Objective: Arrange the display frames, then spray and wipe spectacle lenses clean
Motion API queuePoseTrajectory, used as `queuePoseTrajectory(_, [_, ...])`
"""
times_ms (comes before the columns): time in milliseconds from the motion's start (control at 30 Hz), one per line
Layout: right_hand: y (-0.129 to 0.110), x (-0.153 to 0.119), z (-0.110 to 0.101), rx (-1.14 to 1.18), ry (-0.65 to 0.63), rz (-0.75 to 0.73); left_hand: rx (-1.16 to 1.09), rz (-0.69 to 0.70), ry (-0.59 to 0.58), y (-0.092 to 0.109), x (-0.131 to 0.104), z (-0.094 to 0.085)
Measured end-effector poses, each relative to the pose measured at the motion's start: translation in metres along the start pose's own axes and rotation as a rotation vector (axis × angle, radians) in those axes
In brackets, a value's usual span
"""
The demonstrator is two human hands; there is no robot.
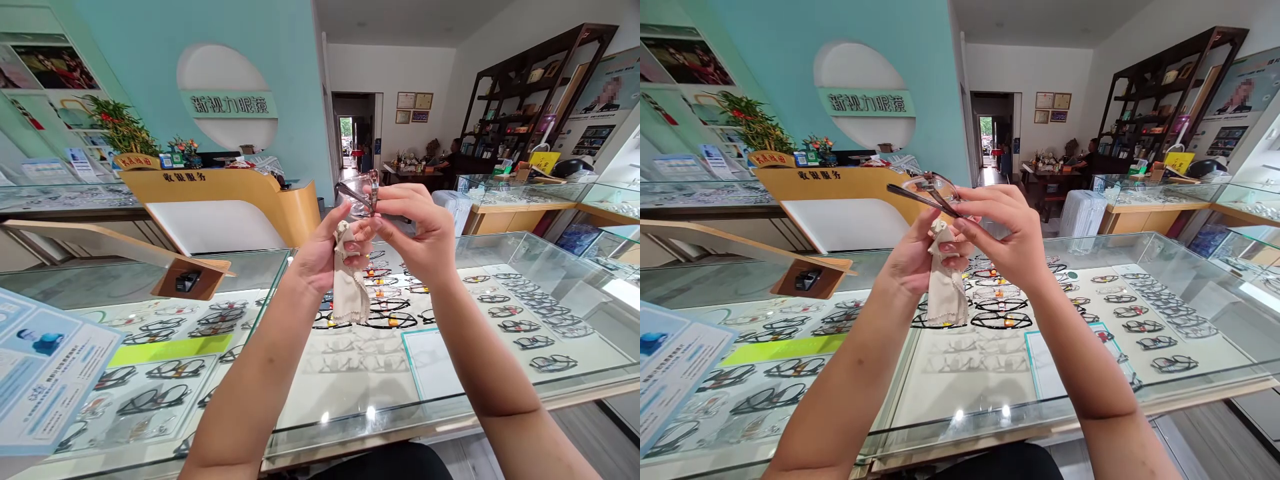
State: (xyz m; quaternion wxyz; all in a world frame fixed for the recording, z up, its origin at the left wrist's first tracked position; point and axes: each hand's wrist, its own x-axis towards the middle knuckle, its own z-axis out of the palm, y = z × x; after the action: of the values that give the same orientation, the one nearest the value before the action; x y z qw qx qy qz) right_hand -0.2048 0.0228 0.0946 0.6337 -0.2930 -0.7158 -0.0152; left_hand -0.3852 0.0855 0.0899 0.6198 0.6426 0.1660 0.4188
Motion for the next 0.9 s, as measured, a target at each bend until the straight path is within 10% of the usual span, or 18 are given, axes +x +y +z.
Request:
queuePoseTrajectory(200, [-0.005, -0.005, -0.001, -0.010, -0.009, 0.062, 0.279, 0.211, 0.186, 0.003, -0.002, 0.002])
queuePoseTrajectory(367, [-0.024, -0.010, -0.017, -0.082, 0.116, 0.114, 0.070, 0.014, -0.013, 0.003, -0.004, 0.005])
queuePoseTrajectory(500, [-0.027, -0.027, -0.051, -0.213, 0.181, 0.115, -0.025, -0.014, 0.088, 0.006, -0.001, -0.009])
queuePoseTrajectory(733, [0.046, -0.094, -0.126, -0.489, -0.441, 0.345, -0.164, -0.043, 0.273, 0.033, -0.013, -0.014])
queuePoseTrajectory(900, [0.090, -0.127, -0.149, -0.672, -0.832, 0.509, -0.131, -0.028, 0.119, 0.039, -0.020, -0.013])
